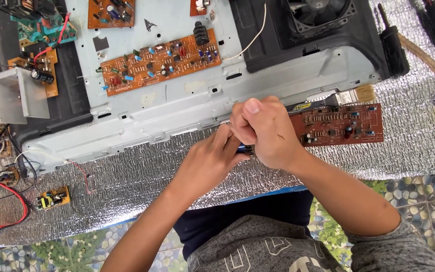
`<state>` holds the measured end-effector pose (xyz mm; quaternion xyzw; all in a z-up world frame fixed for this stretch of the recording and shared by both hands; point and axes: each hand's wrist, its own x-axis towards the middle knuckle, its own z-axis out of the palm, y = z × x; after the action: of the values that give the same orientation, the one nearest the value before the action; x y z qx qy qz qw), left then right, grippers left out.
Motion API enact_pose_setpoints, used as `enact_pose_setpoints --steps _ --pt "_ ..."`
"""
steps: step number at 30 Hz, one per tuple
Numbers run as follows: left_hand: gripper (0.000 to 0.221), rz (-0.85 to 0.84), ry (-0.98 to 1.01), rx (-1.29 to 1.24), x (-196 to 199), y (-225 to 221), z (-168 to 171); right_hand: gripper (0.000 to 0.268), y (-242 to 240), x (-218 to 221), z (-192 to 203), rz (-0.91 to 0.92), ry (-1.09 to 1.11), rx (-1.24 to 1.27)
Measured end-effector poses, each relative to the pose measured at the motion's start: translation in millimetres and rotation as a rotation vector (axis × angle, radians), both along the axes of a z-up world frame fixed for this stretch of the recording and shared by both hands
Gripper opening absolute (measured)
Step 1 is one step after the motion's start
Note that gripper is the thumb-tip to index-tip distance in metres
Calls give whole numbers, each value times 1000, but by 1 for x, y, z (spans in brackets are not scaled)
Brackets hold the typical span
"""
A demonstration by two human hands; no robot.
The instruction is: Disassembling electronic components from a television chassis using a screwdriver.
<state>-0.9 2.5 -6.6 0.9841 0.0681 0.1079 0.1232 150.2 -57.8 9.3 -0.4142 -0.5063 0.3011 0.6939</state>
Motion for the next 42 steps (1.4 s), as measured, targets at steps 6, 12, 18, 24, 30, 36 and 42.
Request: enact_pose_setpoints --steps 6,12,18,24,30,36,42 --pt "39 4 -21 7 1 -2 14 63 1 1 9 66 -115 -124" --pt "33 -35 15 80 -10 0 -33 59 7 -3 15 124 -185 -177" --pt "37 14 35 -52 -2 -3 -8 59 6 1 11 112 -146 -147" --pt "43 6 3 -64 -1 0 6 55 -11 28 -1 233 375 -69" --pt "36 3 -5 -20 -2 -1 -1 59 -6 4 -6 130 161 -59" --pt "36 -1 -24 35 2 -1 19 61 -2 -5 13 72 -55 -130" --pt "32 -31 -10 18 -2 0 -3 60 6 -5 28 110 -191 -230"
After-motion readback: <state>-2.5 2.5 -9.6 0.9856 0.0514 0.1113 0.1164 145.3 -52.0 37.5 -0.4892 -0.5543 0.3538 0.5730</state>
